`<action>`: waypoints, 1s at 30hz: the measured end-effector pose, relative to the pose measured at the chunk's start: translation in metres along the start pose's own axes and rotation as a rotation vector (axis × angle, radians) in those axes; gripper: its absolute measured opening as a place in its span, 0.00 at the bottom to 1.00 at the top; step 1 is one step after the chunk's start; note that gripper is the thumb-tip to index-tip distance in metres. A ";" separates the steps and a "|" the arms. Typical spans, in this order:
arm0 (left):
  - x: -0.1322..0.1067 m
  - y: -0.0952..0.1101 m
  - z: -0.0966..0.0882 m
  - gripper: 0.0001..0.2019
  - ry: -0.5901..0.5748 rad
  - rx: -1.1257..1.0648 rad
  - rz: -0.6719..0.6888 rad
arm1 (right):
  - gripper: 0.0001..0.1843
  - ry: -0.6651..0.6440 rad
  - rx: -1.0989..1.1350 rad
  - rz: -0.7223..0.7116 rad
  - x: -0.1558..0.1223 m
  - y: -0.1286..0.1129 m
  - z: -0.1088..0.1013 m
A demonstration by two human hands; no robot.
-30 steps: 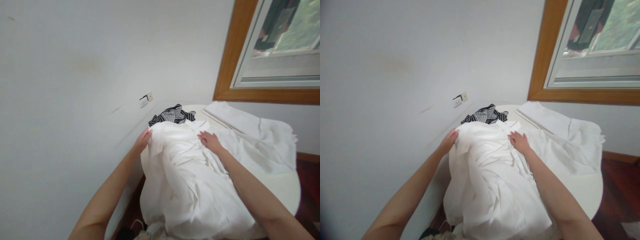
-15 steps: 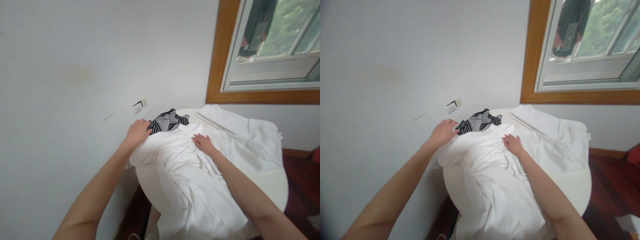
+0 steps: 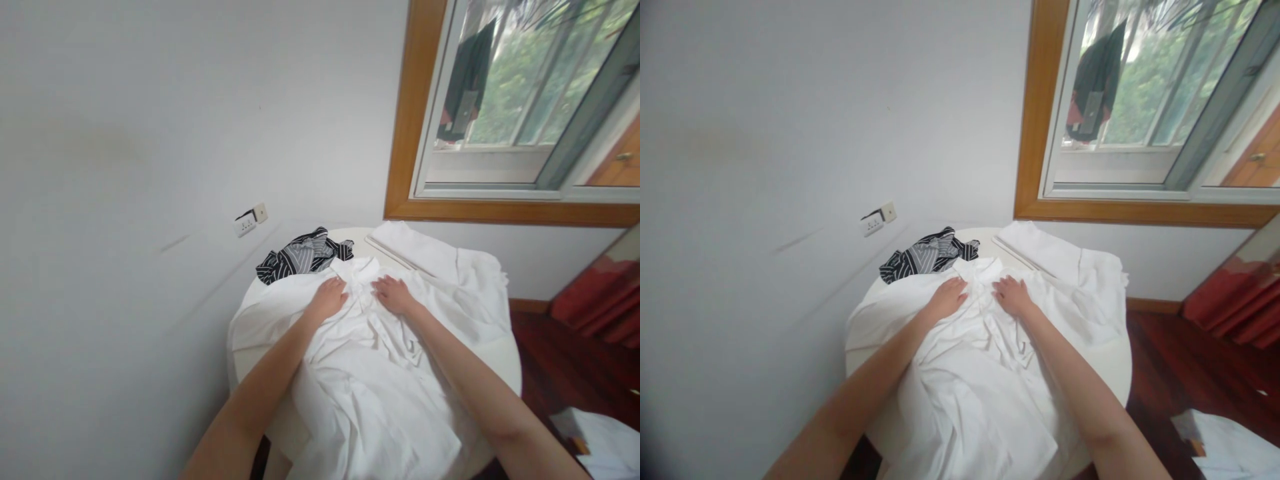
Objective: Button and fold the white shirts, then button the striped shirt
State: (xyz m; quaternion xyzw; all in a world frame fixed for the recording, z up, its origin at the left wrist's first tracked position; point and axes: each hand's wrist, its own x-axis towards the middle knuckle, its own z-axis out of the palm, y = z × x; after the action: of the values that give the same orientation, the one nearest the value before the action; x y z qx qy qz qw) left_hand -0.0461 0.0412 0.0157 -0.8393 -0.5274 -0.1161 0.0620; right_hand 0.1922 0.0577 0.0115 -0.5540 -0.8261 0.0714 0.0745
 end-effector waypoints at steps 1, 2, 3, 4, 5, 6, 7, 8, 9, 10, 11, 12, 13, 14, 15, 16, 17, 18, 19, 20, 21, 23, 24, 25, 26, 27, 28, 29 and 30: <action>-0.003 -0.001 0.006 0.21 0.011 0.007 -0.018 | 0.27 -0.016 -0.012 0.023 -0.002 -0.001 0.002; -0.006 -0.001 0.012 0.23 0.019 0.012 -0.037 | 0.29 -0.023 -0.021 0.041 -0.004 -0.004 0.005; -0.009 -0.001 0.017 0.24 0.025 0.017 -0.055 | 0.31 -0.022 -0.029 0.058 -0.005 -0.007 0.008; -0.010 -0.001 0.020 0.25 0.025 0.018 -0.066 | 0.33 -0.012 -0.038 0.073 -0.006 -0.010 0.011; -0.012 -0.001 0.022 0.25 0.022 0.018 -0.070 | 0.34 -0.001 -0.046 0.087 -0.006 -0.014 0.013; -0.012 -0.001 0.023 0.26 0.017 0.015 -0.072 | 0.35 0.007 -0.051 0.100 -0.006 -0.017 0.015; -0.013 0.000 0.024 0.26 0.010 0.010 -0.077 | 0.36 0.007 -0.053 0.110 -0.006 -0.020 0.016; -0.012 0.001 0.023 0.27 -0.001 0.001 -0.085 | 0.37 0.001 -0.052 0.118 -0.006 -0.022 0.016; -0.012 0.003 0.023 0.27 -0.015 -0.011 -0.096 | 0.38 -0.006 -0.049 0.123 -0.006 -0.024 0.015; -0.012 0.004 0.022 0.28 -0.030 -0.024 -0.112 | 0.38 -0.011 -0.047 0.127 -0.005 -0.025 0.014; -0.012 0.007 0.021 0.28 -0.046 -0.037 -0.131 | 0.38 -0.015 -0.044 0.128 -0.005 -0.026 0.013; -0.012 0.009 0.020 0.29 -0.060 -0.049 -0.152 | 0.38 -0.020 -0.042 0.127 -0.005 -0.027 0.013; -0.012 0.012 0.019 0.28 -0.069 -0.059 -0.176 | 0.38 -0.023 -0.041 0.124 -0.005 -0.027 0.012; -0.012 0.015 0.017 0.28 -0.069 -0.066 -0.200 | 0.38 -0.024 -0.041 0.122 -0.005 -0.027 0.011; -0.013 0.018 0.014 0.27 -0.060 -0.071 -0.218 | 0.37 -0.024 -0.040 0.117 -0.006 -0.026 0.011; -0.013 0.019 0.010 0.26 -0.045 -0.074 -0.224 | 0.37 -0.021 -0.039 0.112 -0.007 -0.026 0.012; -0.013 0.020 0.006 0.24 -0.022 -0.075 -0.219 | 0.37 -0.012 -0.039 0.108 -0.008 -0.026 0.012; -0.012 0.020 0.001 0.22 0.010 -0.072 -0.203 | 0.37 0.001 -0.039 0.104 -0.009 -0.026 0.013; -0.011 0.019 -0.003 0.21 0.047 -0.065 -0.185 | 0.36 0.014 -0.040 0.100 -0.009 -0.025 0.013; -0.010 0.016 -0.007 0.19 0.087 -0.052 -0.171 | 0.36 0.027 -0.041 0.099 -0.010 -0.025 0.014; -0.008 0.013 -0.009 0.19 0.121 -0.035 -0.167 | 0.36 0.037 -0.042 0.097 -0.011 -0.025 0.015; -0.006 0.005 -0.007 0.20 0.145 0.005 -0.191 | 0.37 0.046 -0.042 0.096 -0.012 -0.025 0.015; -0.006 0.002 -0.004 0.21 0.130 0.018 -0.210 | 0.37 0.046 -0.040 0.097 -0.013 -0.025 0.015; -0.007 -0.002 0.001 0.22 0.103 0.025 -0.229 | 0.37 0.046 -0.038 0.099 -0.013 -0.025 0.016; -0.007 -0.004 0.007 0.23 0.072 0.025 -0.247 | 0.37 0.046 -0.035 0.102 -0.013 -0.025 0.016; -0.008 -0.005 0.012 0.24 0.044 0.020 -0.265 | 0.36 0.045 -0.031 0.108 -0.013 -0.025 0.016; -0.009 -0.006 0.016 0.25 0.023 0.012 -0.280 | 0.36 0.043 -0.027 0.114 -0.013 -0.024 0.015; -0.010 -0.007 0.020 0.26 0.008 0.002 -0.292 | 0.36 0.040 -0.022 0.118 -0.012 -0.024 0.015; -0.010 -0.007 0.022 0.27 -0.003 -0.006 -0.304 | 0.36 0.034 -0.018 0.120 -0.012 -0.024 0.015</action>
State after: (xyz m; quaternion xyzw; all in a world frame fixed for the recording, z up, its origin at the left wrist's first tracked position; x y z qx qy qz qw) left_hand -0.0532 0.0404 -0.0084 -0.7503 -0.6480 -0.1245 0.0405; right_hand 0.1718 0.0366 0.0012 -0.6044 -0.7905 0.0592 0.0792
